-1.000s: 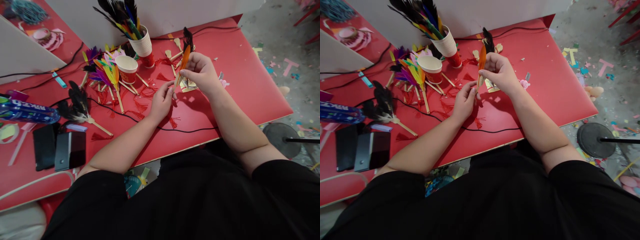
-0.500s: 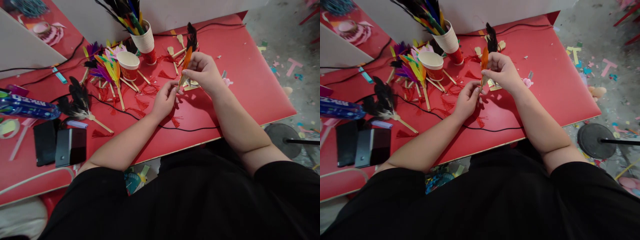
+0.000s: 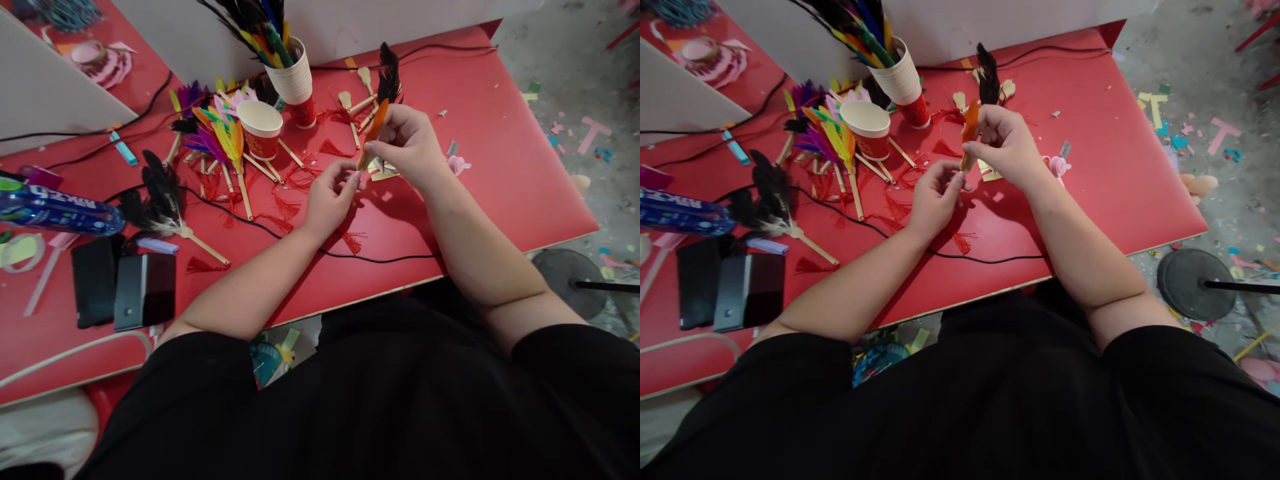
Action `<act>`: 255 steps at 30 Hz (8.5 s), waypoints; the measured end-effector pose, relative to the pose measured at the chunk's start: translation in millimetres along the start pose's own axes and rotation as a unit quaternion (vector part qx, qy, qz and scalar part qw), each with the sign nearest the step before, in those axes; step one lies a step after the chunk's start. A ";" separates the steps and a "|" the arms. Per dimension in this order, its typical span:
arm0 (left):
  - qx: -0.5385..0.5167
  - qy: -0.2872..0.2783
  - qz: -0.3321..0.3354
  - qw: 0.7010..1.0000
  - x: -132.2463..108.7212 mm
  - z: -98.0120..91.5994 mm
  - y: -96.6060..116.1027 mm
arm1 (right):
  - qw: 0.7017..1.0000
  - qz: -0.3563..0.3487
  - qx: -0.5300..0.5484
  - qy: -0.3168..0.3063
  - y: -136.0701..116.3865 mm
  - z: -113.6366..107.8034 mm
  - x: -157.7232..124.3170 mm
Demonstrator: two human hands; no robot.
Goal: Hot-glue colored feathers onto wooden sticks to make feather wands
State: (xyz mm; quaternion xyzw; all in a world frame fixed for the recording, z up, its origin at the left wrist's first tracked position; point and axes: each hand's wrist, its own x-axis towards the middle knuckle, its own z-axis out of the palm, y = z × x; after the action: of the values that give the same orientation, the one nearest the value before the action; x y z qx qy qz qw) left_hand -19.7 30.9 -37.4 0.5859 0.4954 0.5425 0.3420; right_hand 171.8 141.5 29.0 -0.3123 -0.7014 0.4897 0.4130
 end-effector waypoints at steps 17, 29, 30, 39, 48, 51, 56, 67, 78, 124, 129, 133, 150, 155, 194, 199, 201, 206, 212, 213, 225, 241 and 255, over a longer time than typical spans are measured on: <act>0.018 0.017 0.005 1.000 -2.0 1.1 2.1 | 1.000 0.006 0.030 -0.001 -1.9 -0.7 0.7; 0.050 0.014 -0.002 0.999 -3.6 0.3 6.4 | 0.997 0.070 0.014 0.013 -19.9 2.2 -3.3; 0.052 0.014 -0.005 0.999 -3.8 0.0 7.8 | 0.998 0.066 0.008 0.013 -18.6 2.1 -2.7; 0.048 0.014 -0.015 0.999 -5.0 0.6 16.5 | 1.000 0.014 -0.003 0.010 -5.0 0.2 0.5; 0.035 0.012 -0.015 0.999 -5.6 0.6 16.5 | 1.000 -0.005 0.012 -0.003 -0.8 1.0 0.1; 0.028 0.012 -0.013 0.999 -5.6 0.6 15.9 | 1.000 0.000 0.006 -0.001 1.7 0.7 1.1; 0.032 0.016 -0.026 0.999 -5.2 1.7 14.0 | 1.000 0.014 0.009 -0.004 5.9 1.6 2.4; -0.054 -0.013 -0.050 0.997 -1.7 -0.1 2.4 | 0.997 0.037 0.067 -0.006 2.0 2.0 0.1; -0.064 -0.016 -0.082 0.994 1.7 -0.9 3.6 | 0.994 0.058 0.085 -0.025 4.1 8.3 1.8; -0.099 -0.002 -0.113 0.989 -1.1 2.1 22.7 | 0.998 0.040 0.056 0.003 -0.6 10.6 -3.1; -0.094 0.002 -0.116 0.989 -0.2 2.9 22.6 | 0.997 0.053 0.049 0.006 1.5 10.0 -1.7; -0.085 0.004 -0.115 0.990 0.1 2.9 22.3 | 0.997 0.062 0.038 0.015 -1.3 10.4 -2.8; -0.088 0.009 -0.113 0.990 0.0 1.7 25.2 | 0.999 0.041 0.025 0.019 0.4 10.2 -4.5; -0.086 0.017 -0.112 0.990 0.4 1.9 27.4 | 0.997 0.074 0.033 0.005 -8.3 12.7 -5.7; -0.196 0.057 -0.224 0.953 13.2 13.0 35.1 | 0.854 -0.081 -0.506 -0.088 -67.4 49.6 214.0; -0.187 0.051 -0.233 0.953 12.9 14.1 38.3 | 0.836 -0.086 -0.529 -0.119 -55.6 49.0 215.9; -0.186 0.051 -0.227 0.955 12.8 13.9 39.1 | 0.834 -0.087 -0.532 -0.119 -55.2 50.4 216.2; -0.193 0.060 -0.229 0.952 13.8 14.1 38.2 | 0.848 -0.099 -0.511 -0.103 -65.7 51.0 215.8; -0.200 0.062 -0.225 0.952 13.6 14.2 37.3 | 0.867 -0.117 -0.473 -0.109 -75.2 53.9 216.9; -0.200 0.061 -0.223 0.952 13.5 14.1 37.2 | 0.861 -0.115 -0.481 -0.116 -75.2 55.1 217.9; -0.205 0.059 -0.203 0.955 13.9 14.3 33.8 | 0.810 -0.144 -0.551 -0.144 -87.1 48.2 232.9; -0.206 0.064 -0.211 0.953 14.6 13.7 38.6 | 0.900 -0.121 -0.408 -0.091 -76.5 36.7 229.4; -0.202 0.066 -0.192 0.958 13.8 14.9 38.3 | 0.781 -0.173 -0.589 -0.114 -105.7 28.6 218.2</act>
State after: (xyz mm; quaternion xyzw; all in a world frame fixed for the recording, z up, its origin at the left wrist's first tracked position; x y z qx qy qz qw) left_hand 1.8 35.6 0.0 0.3617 0.5003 0.5926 0.5174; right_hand 41.7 278.7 183.5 -0.3100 -0.9374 -0.0664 0.1438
